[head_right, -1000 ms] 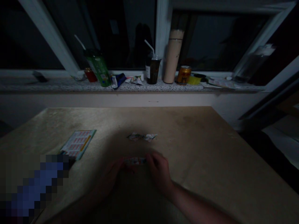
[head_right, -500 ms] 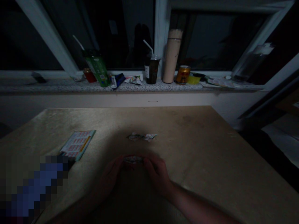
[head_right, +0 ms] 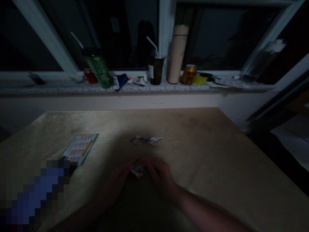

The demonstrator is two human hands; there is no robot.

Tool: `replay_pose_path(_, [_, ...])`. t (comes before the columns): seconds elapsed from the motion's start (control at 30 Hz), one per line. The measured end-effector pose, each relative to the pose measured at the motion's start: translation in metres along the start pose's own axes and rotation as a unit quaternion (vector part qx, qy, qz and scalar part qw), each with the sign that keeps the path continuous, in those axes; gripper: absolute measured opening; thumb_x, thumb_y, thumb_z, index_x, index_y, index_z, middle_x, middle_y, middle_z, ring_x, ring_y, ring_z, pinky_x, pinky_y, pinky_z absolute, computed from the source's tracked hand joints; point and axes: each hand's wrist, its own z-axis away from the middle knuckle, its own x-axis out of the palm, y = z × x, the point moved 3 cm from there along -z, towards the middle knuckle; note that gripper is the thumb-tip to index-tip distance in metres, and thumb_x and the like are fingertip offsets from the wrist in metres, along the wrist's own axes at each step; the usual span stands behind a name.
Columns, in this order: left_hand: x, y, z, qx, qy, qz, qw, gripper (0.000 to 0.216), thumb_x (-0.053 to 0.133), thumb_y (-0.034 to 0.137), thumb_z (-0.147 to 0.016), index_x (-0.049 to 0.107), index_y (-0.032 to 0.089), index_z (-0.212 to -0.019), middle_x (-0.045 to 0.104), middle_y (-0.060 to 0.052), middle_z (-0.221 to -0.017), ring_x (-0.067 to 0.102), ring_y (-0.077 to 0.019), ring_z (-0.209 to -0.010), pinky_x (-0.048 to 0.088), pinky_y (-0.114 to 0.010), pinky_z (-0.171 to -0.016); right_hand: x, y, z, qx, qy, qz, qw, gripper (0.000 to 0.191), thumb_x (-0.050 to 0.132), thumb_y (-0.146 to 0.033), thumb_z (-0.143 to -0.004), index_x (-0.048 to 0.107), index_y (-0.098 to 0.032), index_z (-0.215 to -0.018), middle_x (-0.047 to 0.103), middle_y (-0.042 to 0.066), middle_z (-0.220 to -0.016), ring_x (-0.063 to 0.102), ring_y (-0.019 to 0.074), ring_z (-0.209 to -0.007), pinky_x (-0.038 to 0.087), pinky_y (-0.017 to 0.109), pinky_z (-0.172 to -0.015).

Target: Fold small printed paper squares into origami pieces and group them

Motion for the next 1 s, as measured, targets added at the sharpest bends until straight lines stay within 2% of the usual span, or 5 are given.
replay_pose_path(0.13, [-0.001,0.003,0.001,-0.011,0.006,0.005,1.0,0.042,0.031,0.035,-0.093,0.054,0.016,-0.123,0.071,-0.002,-0.082,0.061,-0.0215,-0.096,0.036,-0.035,-0.098,0.001,0.006,-0.002,0.04,0.009,-0.026,0.999,0.036,0.041,-0.04,-0.091,0.07,-0.02,-0.096,0.068,0.004,-0.079,0.06,0.0173,-0.072,0.045,0.026,-0.068])
replay_pose_path(0.27, [-0.002,0.0,0.002,0.025,0.057,-0.009,0.998,0.037,0.037,0.031,-0.091,0.049,0.02,-0.125,0.054,-0.005,-0.127,0.047,-0.0203,-0.118,0.034,-0.035,-0.101,-0.001,0.012,-0.004,0.073,0.036,-0.041,0.996,0.037,0.042,-0.04,-0.09,0.07,-0.017,-0.092,0.068,0.004,-0.079,0.059,0.017,-0.072,0.043,0.025,-0.066])
replay_pose_path(0.37, [-0.002,0.001,0.003,0.114,0.091,-0.055,0.988,0.036,0.051,0.027,-0.084,0.049,0.022,-0.119,0.039,-0.006,-0.138,0.036,-0.0223,-0.127,0.031,-0.038,-0.104,-0.002,0.013,-0.004,0.084,0.052,-0.044,0.994,0.037,0.042,-0.041,-0.09,0.07,-0.016,-0.089,0.066,0.004,-0.076,0.058,0.0163,-0.069,0.042,0.025,-0.062])
replay_pose_path(0.53, [0.0,0.001,0.004,0.122,0.08,-0.122,0.982,0.014,0.061,0.022,-0.078,0.061,0.022,-0.091,0.04,-0.005,-0.131,0.037,-0.0247,-0.124,0.031,-0.04,-0.104,-0.001,0.009,-0.004,0.063,0.042,-0.043,0.996,0.034,0.043,-0.039,-0.09,0.068,-0.016,-0.087,0.065,0.003,-0.076,0.056,0.0152,-0.069,0.041,0.024,-0.063])
replay_pose_path(1.0, [-0.003,-0.003,0.0,0.126,0.045,-0.067,0.989,0.01,0.057,0.026,-0.083,0.065,0.022,-0.077,0.05,-0.005,-0.12,0.049,-0.0229,-0.112,0.041,-0.039,-0.095,-0.001,0.013,-0.005,0.081,0.059,-0.063,0.993,0.03,0.046,-0.037,-0.088,0.067,-0.017,-0.081,0.065,0.002,-0.073,0.057,0.0162,-0.067,0.042,0.024,-0.062])
